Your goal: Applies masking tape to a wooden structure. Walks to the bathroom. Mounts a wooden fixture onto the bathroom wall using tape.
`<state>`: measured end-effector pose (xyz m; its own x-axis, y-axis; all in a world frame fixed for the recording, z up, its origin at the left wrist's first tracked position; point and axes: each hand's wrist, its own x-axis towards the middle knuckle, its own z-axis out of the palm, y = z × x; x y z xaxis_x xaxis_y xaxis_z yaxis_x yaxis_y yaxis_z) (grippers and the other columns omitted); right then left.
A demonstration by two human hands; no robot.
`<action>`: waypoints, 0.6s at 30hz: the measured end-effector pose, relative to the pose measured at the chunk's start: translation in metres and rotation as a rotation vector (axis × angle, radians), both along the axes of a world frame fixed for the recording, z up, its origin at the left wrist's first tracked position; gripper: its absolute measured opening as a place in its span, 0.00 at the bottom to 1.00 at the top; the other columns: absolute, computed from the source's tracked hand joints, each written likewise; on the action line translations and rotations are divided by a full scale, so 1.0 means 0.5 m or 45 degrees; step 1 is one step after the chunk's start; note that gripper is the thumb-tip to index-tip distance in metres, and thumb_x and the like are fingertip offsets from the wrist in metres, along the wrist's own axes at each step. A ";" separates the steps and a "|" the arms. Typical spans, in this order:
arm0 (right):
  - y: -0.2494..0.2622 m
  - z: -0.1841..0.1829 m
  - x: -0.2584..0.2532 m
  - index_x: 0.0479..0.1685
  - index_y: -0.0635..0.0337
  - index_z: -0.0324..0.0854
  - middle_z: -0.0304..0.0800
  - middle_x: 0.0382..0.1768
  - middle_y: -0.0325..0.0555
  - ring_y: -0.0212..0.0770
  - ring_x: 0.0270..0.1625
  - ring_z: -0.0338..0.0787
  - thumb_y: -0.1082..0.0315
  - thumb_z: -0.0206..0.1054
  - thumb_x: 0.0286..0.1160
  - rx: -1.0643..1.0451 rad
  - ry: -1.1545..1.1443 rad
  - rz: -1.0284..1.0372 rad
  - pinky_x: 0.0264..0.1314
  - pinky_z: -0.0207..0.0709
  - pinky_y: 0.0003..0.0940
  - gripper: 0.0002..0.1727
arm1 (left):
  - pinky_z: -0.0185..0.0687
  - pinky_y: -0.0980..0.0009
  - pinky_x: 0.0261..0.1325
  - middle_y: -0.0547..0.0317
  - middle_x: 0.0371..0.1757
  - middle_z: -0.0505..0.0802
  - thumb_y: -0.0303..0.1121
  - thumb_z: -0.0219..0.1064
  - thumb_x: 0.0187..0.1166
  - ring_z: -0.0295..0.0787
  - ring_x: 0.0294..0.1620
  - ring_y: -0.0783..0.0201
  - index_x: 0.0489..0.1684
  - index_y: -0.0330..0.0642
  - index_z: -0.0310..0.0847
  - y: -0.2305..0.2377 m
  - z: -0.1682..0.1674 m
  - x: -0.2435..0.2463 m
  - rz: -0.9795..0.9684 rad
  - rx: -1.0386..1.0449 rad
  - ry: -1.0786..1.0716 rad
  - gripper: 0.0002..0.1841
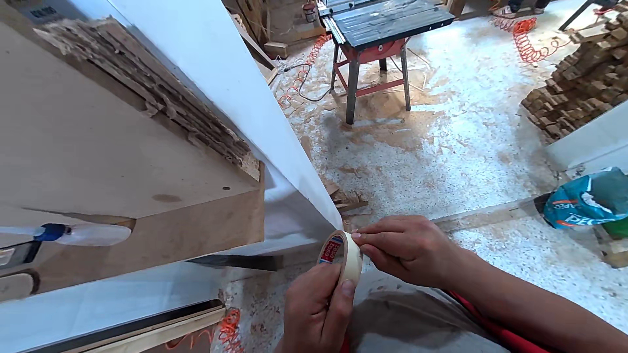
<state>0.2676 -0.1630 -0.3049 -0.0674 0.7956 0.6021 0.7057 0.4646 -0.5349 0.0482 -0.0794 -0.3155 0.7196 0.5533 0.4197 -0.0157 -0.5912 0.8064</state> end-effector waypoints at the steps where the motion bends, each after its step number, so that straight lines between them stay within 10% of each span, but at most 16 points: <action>1: -0.001 0.001 0.002 0.46 0.59 0.94 0.97 0.47 0.39 0.26 0.47 0.93 0.66 0.65 0.83 -0.004 0.022 0.001 0.51 0.87 0.22 0.11 | 0.79 0.75 0.25 0.66 0.23 0.85 0.48 0.50 0.92 0.80 0.22 0.75 0.39 0.43 0.86 -0.001 0.002 0.000 -0.002 -0.008 -0.001 0.22; 13: -0.003 0.000 0.001 0.42 0.59 0.94 0.97 0.44 0.39 0.25 0.44 0.93 0.68 0.67 0.79 0.007 0.034 -0.067 0.48 0.87 0.20 0.09 | 0.79 0.76 0.23 0.66 0.23 0.86 0.48 0.51 0.92 0.80 0.21 0.76 0.40 0.42 0.86 0.002 0.003 0.006 -0.043 -0.028 0.003 0.22; 18: -0.016 0.023 0.034 0.58 0.53 0.89 0.94 0.52 0.35 0.27 0.52 0.92 0.64 0.67 0.84 -0.115 0.026 0.090 0.55 0.88 0.25 0.11 | 0.67 0.81 0.16 0.69 0.16 0.78 0.49 0.56 0.91 0.69 0.13 0.79 0.42 0.43 0.88 0.026 0.029 -0.001 -0.254 -0.673 -0.025 0.20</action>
<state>0.2845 -0.1713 -0.2935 -0.1137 0.8402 0.5301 0.6615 0.4622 -0.5906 0.0477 -0.0662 -0.3009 0.8266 0.5458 0.1369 -0.1039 -0.0910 0.9904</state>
